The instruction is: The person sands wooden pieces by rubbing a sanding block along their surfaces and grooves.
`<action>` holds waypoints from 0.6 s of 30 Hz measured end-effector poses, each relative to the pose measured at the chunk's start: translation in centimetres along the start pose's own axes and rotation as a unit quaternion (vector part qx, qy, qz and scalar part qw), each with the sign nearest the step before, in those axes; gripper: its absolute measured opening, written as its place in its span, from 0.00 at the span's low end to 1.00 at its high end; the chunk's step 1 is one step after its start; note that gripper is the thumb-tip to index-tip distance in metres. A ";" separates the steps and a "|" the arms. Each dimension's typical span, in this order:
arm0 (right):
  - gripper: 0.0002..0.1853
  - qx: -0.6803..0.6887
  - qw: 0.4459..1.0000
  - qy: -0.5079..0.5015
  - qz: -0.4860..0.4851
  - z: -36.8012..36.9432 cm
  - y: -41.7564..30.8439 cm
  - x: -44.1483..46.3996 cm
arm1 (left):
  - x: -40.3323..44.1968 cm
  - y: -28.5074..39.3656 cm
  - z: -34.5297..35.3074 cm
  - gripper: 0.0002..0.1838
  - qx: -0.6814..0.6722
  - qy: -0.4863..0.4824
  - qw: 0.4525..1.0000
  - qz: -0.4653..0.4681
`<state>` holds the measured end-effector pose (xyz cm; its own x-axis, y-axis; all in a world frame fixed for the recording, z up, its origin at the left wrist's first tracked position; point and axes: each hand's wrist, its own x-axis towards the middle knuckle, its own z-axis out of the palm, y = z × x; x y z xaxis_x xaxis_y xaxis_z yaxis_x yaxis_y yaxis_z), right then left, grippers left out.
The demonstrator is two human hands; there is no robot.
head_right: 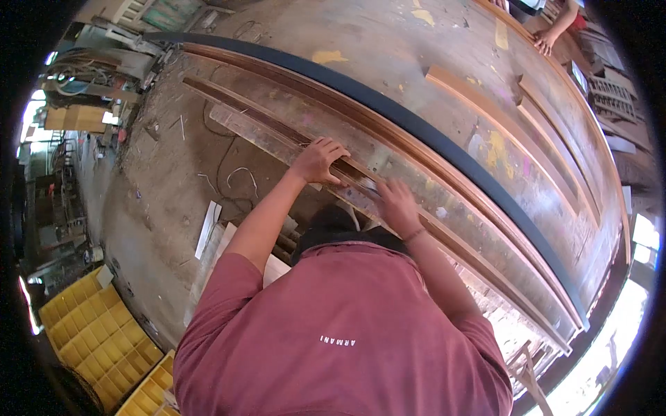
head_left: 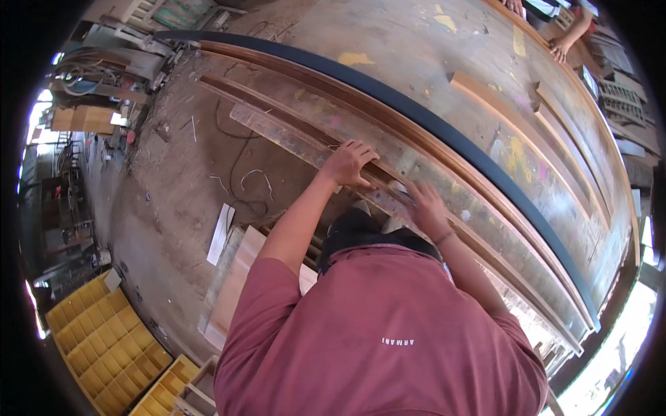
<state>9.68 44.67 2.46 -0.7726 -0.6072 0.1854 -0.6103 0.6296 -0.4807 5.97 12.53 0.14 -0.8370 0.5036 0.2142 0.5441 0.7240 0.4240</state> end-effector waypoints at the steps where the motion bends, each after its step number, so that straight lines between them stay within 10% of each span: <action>1: 0.19 0.026 1.000 -0.012 -0.006 1.5 -0.6 2.1 | 0.1 0.3 0.1 0.44 -0.015 0.006 1.000 -0.010; 18: 0.20 0.037 0.998 -0.042 0.023 3.4 -4.9 8.7 | -0.3 -6.8 -3.1 0.38 -0.019 -0.039 0.996 0.078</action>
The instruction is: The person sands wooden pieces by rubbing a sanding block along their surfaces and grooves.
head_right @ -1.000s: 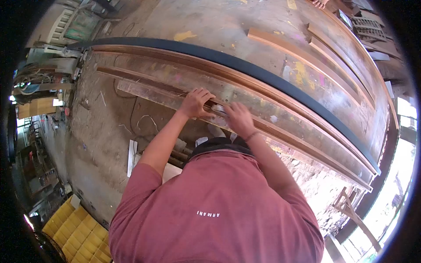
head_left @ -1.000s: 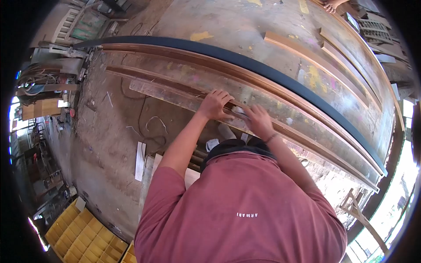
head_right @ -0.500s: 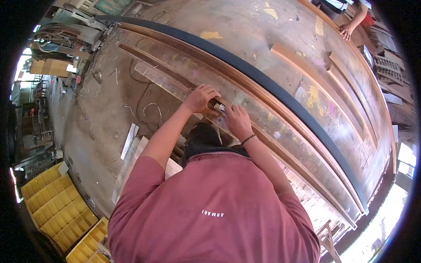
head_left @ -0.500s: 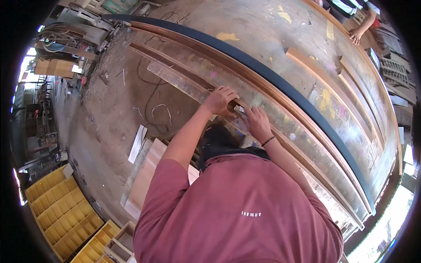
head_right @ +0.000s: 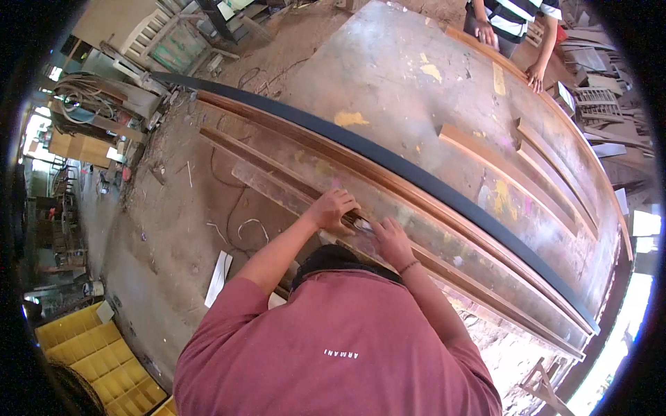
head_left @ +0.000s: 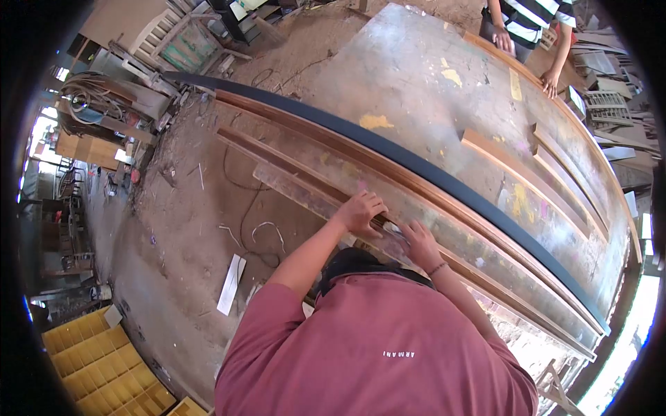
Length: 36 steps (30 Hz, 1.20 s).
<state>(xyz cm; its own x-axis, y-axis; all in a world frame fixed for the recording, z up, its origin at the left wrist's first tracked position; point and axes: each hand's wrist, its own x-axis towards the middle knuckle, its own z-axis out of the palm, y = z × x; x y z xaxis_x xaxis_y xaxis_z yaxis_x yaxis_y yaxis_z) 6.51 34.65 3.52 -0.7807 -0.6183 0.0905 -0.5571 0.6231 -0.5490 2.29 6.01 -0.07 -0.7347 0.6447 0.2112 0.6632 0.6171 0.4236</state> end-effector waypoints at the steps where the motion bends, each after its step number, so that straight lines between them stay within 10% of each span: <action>1: 0.20 -0.012 1.000 -0.005 0.005 -0.5 0.6 -1.0 | -0.5 -0.9 -0.5 0.39 -0.002 0.010 1.000 0.011; 36: 0.19 -0.002 1.000 -0.002 0.005 9.1 -6.6 15.2 | -9.7 -15.3 -9.7 0.42 -0.004 0.029 0.995 -0.091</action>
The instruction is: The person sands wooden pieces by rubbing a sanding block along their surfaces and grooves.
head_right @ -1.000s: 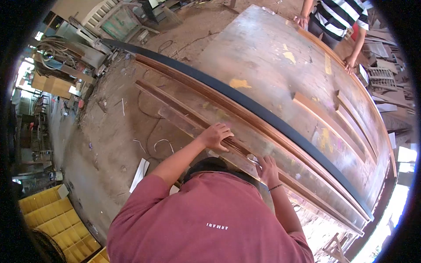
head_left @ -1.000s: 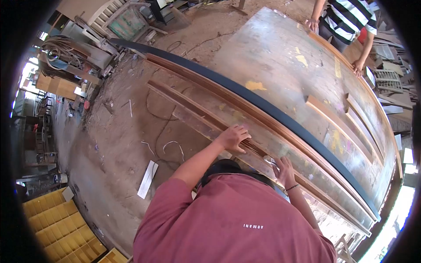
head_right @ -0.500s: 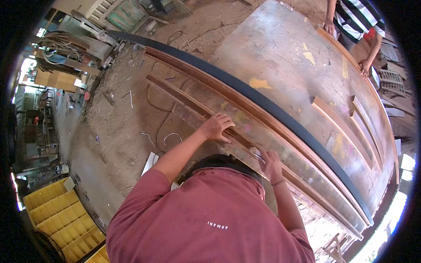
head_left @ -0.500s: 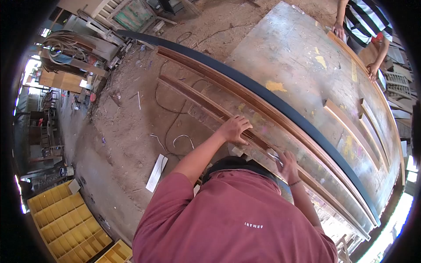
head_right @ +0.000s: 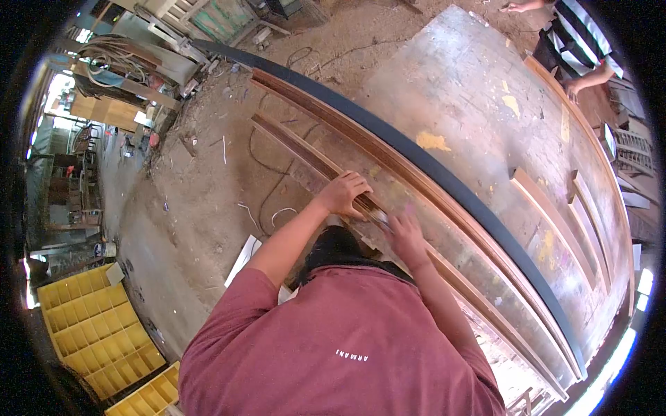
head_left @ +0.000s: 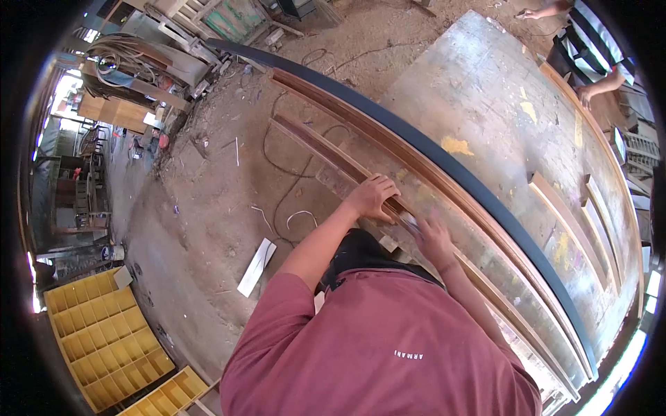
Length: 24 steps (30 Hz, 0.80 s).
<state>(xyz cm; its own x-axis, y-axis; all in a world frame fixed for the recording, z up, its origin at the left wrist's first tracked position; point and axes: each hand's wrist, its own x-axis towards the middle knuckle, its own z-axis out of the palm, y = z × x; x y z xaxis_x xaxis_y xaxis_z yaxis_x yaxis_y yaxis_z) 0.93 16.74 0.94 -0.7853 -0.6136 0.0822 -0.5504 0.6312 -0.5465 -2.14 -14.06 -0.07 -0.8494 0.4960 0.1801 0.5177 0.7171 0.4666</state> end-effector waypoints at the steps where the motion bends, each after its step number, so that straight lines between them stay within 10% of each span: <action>1: 0.20 -0.001 1.000 -0.004 -0.015 1.4 -1.7 3.9 | -0.2 -0.4 0.0 0.42 -0.001 -0.009 1.000 0.009; 24: 0.23 -0.030 0.997 -0.052 0.051 6.9 -10.4 16.2 | -6.6 -24.1 -14.8 0.41 -0.019 -0.035 0.998 0.047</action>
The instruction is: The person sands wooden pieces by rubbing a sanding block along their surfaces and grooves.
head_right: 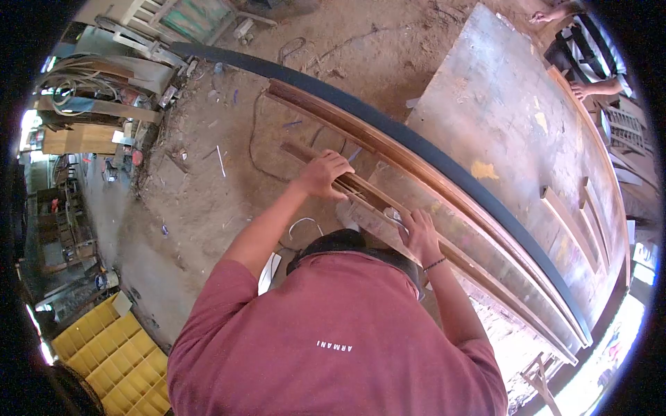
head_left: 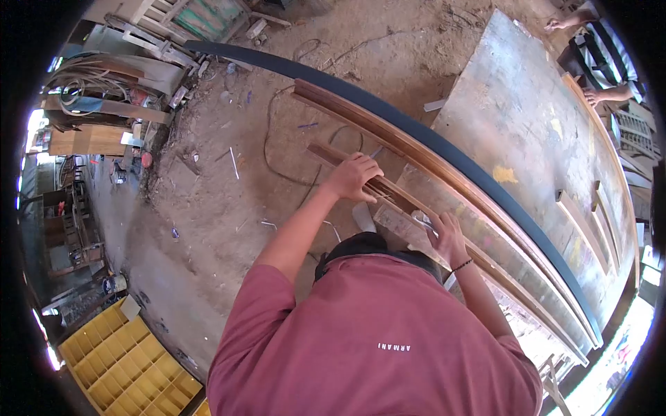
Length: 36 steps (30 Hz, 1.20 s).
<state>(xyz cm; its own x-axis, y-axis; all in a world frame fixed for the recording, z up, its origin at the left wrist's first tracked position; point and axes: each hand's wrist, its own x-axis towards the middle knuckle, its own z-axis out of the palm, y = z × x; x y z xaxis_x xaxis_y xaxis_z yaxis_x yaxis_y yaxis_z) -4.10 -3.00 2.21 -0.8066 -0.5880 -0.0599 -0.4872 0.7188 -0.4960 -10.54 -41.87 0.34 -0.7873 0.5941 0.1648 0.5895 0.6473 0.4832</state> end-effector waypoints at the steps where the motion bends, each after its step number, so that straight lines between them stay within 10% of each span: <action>1: 0.20 0.002 0.998 0.047 -0.044 0.3 -1.3 1.6 | -0.4 -0.5 -0.5 0.40 -0.004 0.003 1.000 0.000; 23: 0.23 0.051 0.992 0.020 -0.110 6.1 -11.2 19.1 | -7.8 -10.8 -7.2 0.59 0.061 0.002 0.980 -0.187; 32: 0.18 0.061 0.986 0.044 -0.146 9.5 -16.9 28.0 | -13.9 -9.7 4.9 0.68 -0.157 0.197 0.823 -0.509; 36: 0.18 0.053 0.980 0.064 -0.178 12.0 -19.1 32.3 | -13.7 -7.0 5.3 0.45 -0.505 0.179 0.684 -0.495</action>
<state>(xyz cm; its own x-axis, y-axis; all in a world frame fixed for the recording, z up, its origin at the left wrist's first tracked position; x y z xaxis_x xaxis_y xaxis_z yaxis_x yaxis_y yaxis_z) -16.82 -40.17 -0.63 -0.6305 -0.7381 0.2401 -0.7137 0.4296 -0.5532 -2.92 -52.00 -9.82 -0.8111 -0.1684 -0.5601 -0.5470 -0.1207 0.8284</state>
